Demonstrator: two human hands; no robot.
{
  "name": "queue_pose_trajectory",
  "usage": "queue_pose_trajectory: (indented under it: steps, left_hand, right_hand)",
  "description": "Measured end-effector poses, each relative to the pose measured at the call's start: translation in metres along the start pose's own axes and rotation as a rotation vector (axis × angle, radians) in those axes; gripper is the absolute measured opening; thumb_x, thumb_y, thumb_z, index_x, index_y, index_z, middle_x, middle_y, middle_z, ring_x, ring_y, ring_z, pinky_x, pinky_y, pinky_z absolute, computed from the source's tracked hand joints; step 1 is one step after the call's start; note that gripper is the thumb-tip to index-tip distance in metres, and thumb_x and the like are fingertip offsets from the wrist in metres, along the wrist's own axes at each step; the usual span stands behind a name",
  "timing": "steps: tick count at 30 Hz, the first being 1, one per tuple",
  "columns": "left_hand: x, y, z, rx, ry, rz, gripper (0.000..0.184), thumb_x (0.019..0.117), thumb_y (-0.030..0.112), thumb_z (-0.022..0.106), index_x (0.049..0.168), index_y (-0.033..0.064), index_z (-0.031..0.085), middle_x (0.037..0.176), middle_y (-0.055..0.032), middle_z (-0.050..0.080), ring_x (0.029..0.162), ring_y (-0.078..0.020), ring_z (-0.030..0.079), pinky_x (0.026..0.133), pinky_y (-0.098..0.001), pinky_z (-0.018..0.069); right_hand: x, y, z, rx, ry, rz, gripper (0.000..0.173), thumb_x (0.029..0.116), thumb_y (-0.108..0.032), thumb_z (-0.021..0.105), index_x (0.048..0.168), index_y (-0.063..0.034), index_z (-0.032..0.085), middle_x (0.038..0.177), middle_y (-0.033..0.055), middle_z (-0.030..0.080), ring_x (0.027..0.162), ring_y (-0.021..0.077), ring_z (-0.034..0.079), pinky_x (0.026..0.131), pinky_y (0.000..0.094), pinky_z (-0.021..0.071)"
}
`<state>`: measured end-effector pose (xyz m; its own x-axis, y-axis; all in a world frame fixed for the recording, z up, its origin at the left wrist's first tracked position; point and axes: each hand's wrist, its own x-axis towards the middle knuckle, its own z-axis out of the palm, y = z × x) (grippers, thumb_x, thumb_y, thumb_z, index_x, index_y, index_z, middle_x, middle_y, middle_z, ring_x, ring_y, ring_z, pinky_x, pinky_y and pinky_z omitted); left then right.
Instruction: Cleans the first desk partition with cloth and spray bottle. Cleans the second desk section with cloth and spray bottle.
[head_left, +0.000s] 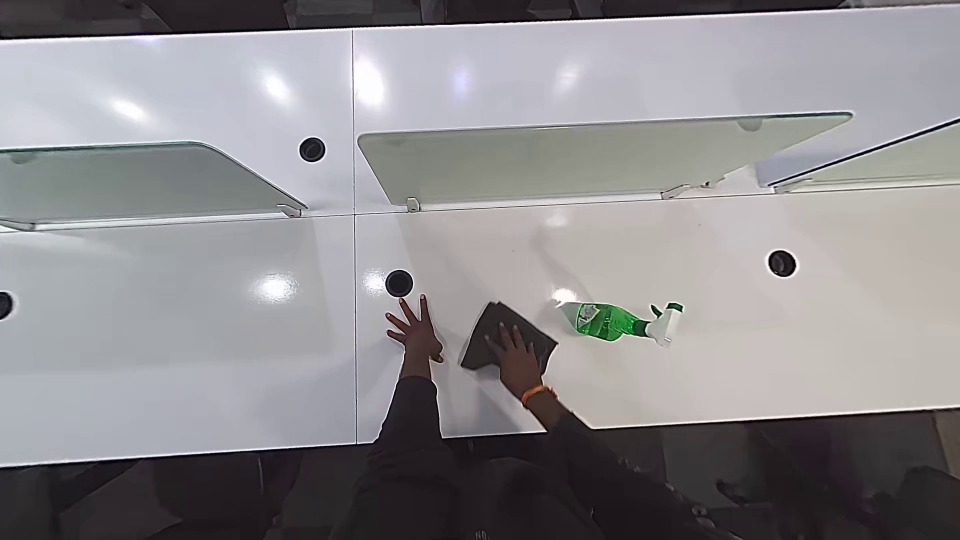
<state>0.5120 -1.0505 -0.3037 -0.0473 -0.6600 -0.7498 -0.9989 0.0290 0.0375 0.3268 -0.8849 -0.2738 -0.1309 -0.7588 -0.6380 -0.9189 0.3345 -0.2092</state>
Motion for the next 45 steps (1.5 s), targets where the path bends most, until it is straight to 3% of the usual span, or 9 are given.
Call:
queue_pose_trajectory:
  steps: [6, 12, 17, 21, 25, 31, 37, 40, 45]
  left_hand:
    - [-0.001, -0.001, -0.002, 0.027, -0.009, 0.005, 0.175, 0.0368, 0.028, 0.102, 0.164, 0.0333, -0.018, 0.16, -0.0215, -0.043, 0.144, -0.0667, -0.026, 0.103, -0.0917, 0.0127]
    - [-0.014, -0.014, 0.001, 0.063, 0.095, 0.084, 0.169, 0.039, 0.038, 0.101, 0.167, 0.0292, -0.009, 0.167, -0.0214, -0.03, 0.15, -0.0637, -0.013, 0.105, -0.0868, 0.021]
    - [-0.082, -0.057, 0.039, -0.029, 0.302, 0.227, 0.124, 0.0728, 0.048, 0.086, 0.167, 0.0168, 0.013, 0.173, -0.0218, 0.001, 0.156, -0.0531, 0.005, 0.115, -0.0792, 0.0174]
    - [-0.144, -0.096, 0.1, -0.024, 0.286, 0.265, 0.106, 0.0821, 0.047, 0.079, 0.166, 0.0145, 0.022, 0.172, -0.0215, 0.01, 0.156, -0.052, 0.01, 0.114, -0.0788, 0.0197]
    - [-0.179, -0.128, 0.127, -0.024, 0.227, 0.156, 0.1, 0.0859, 0.041, 0.076, 0.165, 0.0121, 0.022, 0.172, -0.0203, 0.015, 0.156, -0.05, 0.014, 0.115, -0.0768, 0.0208]
    - [-0.187, -0.149, 0.127, 0.075, 0.166, 0.07, 0.096, 0.0871, 0.034, 0.074, 0.165, 0.0117, 0.023, 0.172, -0.0184, 0.016, 0.157, -0.0467, 0.014, 0.117, -0.0749, 0.02]
    - [-0.172, -0.129, 0.114, 0.083, 0.11, 0.046, 0.095, 0.0886, 0.035, 0.073, 0.165, 0.0099, 0.022, 0.173, -0.02, 0.01, 0.157, -0.0491, 0.01, 0.116, -0.0766, 0.0185]
    - [-0.172, -0.109, 0.105, 0.063, 0.094, 0.083, 0.094, 0.0895, 0.034, 0.072, 0.165, 0.0097, 0.022, 0.173, -0.02, 0.008, 0.157, -0.0494, 0.009, 0.117, -0.0753, 0.0188]
    - [-0.17, -0.095, 0.102, 0.085, 0.085, 0.145, 0.093, 0.0896, 0.035, 0.072, 0.165, 0.0104, 0.024, 0.173, -0.0202, 0.008, 0.157, -0.0496, 0.01, 0.117, -0.075, 0.0204]
  right_hand:
    - [-0.098, 0.003, 0.08, -0.033, -0.108, -0.033, 0.08, 0.093, -0.015, 0.063, 0.161, -0.0435, 0.032, 0.175, 0.0057, 0.01, 0.159, 0.0446, 0.008, 0.113, 0.0812, 0.0207]
    - [-0.053, 0.023, 0.053, -0.018, 0.005, -0.148, 0.086, 0.086, -0.01, 0.068, 0.157, -0.0472, 0.038, 0.174, 0.0014, 0.016, 0.159, 0.0452, 0.008, 0.109, 0.0865, 0.0153]
    - [0.038, 0.023, -0.038, 0.086, 0.052, -0.05, 0.083, 0.0874, -0.01, 0.068, 0.158, -0.0426, 0.039, 0.175, 0.0026, 0.012, 0.159, 0.0449, 0.005, 0.108, 0.0891, 0.0132]
    - [0.072, 0.002, -0.076, 0.163, 0.065, 0.097, 0.071, 0.0922, -0.019, 0.068, 0.156, -0.0401, 0.044, 0.175, 0.0049, 0.013, 0.158, 0.0474, 0.007, 0.105, 0.0898, 0.0177]
    - [0.047, -0.048, -0.036, 0.12, 0.053, -0.05, 0.079, 0.0876, -0.007, 0.068, 0.158, -0.0333, 0.043, 0.174, 0.0108, 0.014, 0.156, 0.0535, 0.005, 0.104, 0.0924, 0.015]
    - [-0.057, -0.09, 0.066, -0.026, -0.155, -0.456, 0.073, 0.0862, -0.011, 0.074, 0.153, -0.0296, 0.051, 0.174, 0.0037, 0.017, 0.159, 0.0462, 0.005, 0.108, 0.0898, 0.0103]
    - [-0.122, 0.051, 0.094, 0.084, 0.043, -0.374, 0.063, 0.0827, -0.008, 0.077, 0.139, -0.0342, 0.065, 0.168, -0.0044, 0.035, 0.158, 0.0342, 0.021, 0.117, 0.0801, 0.0118]
    - [-0.148, 0.155, 0.084, 0.097, 0.176, -0.089, 0.071, 0.0814, -0.001, 0.072, 0.143, -0.0363, 0.062, 0.167, -0.0005, 0.036, 0.157, 0.036, 0.024, 0.117, 0.0791, 0.0151]
    - [-0.169, 0.266, 0.054, 0.228, 0.279, 0.424, 0.059, 0.0955, -0.007, 0.06, 0.148, -0.034, 0.057, 0.169, 0.0002, 0.033, 0.157, 0.0343, 0.024, 0.115, 0.0756, 0.0255]
